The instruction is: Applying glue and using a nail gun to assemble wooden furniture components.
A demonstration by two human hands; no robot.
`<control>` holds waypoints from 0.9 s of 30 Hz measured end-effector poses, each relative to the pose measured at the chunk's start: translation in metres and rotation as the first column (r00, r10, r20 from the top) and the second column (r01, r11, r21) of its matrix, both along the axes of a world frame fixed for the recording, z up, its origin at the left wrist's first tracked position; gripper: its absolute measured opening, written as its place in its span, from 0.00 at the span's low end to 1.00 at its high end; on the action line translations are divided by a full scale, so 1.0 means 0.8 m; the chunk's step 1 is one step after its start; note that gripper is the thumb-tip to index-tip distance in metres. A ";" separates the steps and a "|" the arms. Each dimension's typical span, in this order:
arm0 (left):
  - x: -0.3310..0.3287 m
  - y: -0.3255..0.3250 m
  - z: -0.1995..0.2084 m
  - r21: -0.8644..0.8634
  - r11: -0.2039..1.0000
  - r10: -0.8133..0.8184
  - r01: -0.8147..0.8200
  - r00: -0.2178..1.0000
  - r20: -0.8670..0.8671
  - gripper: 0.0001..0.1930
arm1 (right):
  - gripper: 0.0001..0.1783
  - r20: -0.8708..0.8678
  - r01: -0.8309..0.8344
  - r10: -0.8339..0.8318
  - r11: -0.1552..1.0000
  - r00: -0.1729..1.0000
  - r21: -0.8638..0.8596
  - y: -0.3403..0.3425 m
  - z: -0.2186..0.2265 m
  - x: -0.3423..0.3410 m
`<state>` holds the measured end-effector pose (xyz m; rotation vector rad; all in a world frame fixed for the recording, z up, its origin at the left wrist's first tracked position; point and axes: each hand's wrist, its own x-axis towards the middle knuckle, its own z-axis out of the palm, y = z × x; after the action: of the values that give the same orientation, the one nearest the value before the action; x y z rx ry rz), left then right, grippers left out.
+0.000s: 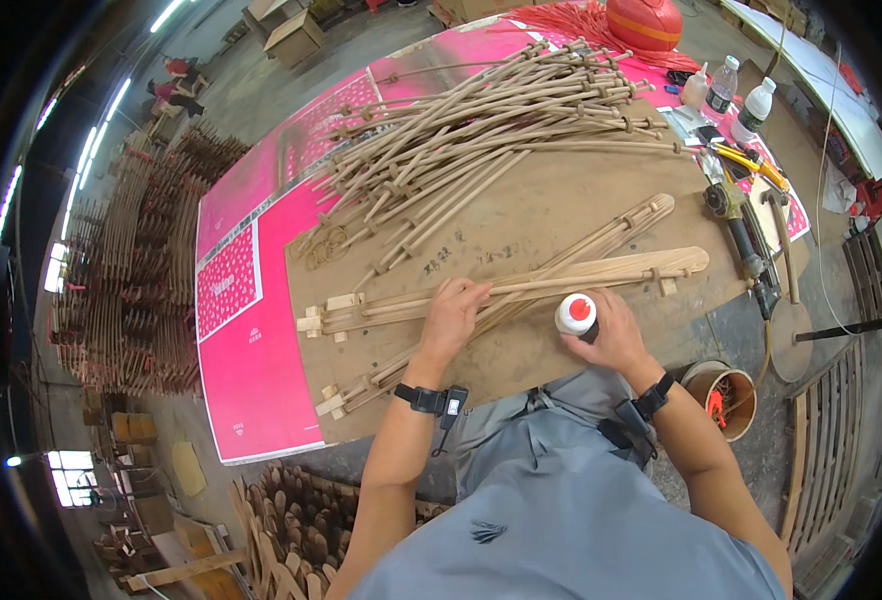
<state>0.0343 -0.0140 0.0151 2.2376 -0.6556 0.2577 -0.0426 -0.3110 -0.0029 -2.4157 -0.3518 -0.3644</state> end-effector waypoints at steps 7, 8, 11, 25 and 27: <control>0.000 -0.004 -0.005 0.015 1.000 0.008 -0.009 0.999 0.044 0.08 | 0.36 -0.013 0.011 -0.011 1.000 1.000 0.009 -0.005 -0.006 -0.001; -0.001 -0.005 -0.005 0.011 1.000 0.004 -0.005 0.999 0.045 0.08 | 0.36 -0.011 0.015 -0.015 1.000 1.000 0.005 -0.008 -0.004 -0.003; 0.000 -0.009 -0.010 0.006 0.999 -0.039 0.039 0.999 0.019 0.09 | 0.37 -0.079 0.064 -0.066 0.998 0.995 -0.024 -0.011 0.007 -0.009; 0.014 0.014 -0.015 0.217 0.976 0.000 -0.002 1.000 0.010 0.08 | 0.21 -0.139 0.019 0.071 0.827 0.988 0.562 -0.019 -0.008 -0.071; 0.014 0.013 -0.013 0.227 0.974 -0.004 0.000 1.000 0.018 0.08 | 0.14 -0.220 0.057 0.120 0.748 0.968 0.661 -0.014 -0.012 -0.081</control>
<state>0.0457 -0.0039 0.0043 2.4547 -0.7286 0.2108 -0.1073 -0.3220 -0.0122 -1.7107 -0.1128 -0.1260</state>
